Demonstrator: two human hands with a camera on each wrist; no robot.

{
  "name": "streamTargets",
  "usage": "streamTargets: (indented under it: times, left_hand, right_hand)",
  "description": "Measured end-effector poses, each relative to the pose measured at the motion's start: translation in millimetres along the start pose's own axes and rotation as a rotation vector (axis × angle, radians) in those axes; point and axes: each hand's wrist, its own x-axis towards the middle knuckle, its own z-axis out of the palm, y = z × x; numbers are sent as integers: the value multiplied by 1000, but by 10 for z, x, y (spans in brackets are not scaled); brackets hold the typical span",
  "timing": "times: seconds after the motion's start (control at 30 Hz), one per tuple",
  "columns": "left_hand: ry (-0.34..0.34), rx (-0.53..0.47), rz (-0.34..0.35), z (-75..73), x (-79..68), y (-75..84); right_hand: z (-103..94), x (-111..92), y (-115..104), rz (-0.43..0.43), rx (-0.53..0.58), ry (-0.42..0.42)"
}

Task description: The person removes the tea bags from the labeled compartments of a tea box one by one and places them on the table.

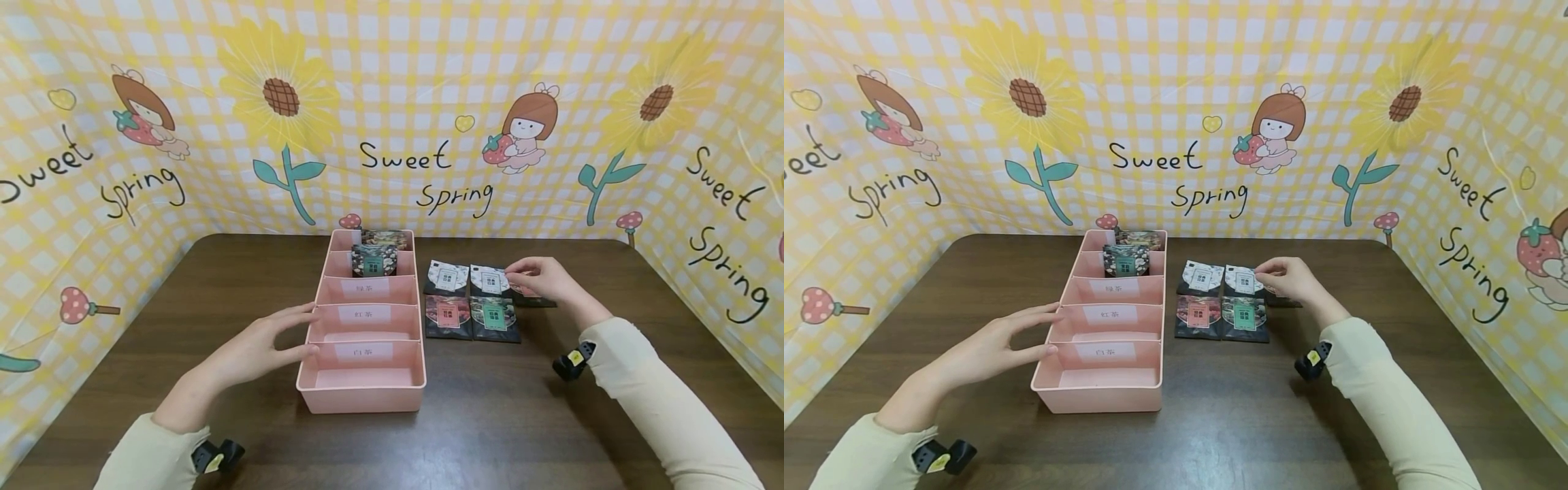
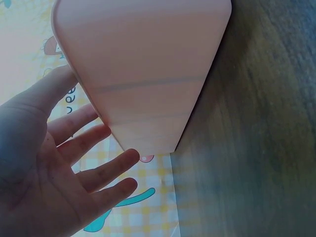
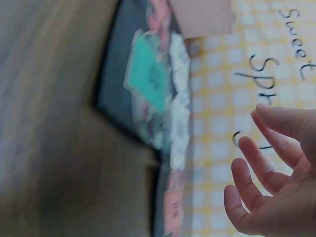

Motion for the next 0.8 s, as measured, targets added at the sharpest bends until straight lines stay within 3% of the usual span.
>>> streamTargets:
  times: [0.43,0.8]
  left_hand:
    - [1,1,7,-3,-7,4]
    - [-6,-10,-28,11,1,-10]
  right_hand:
    - [16,21,-472,-99,-44,4]
    - [164,212,-839,-201,-29,-51]
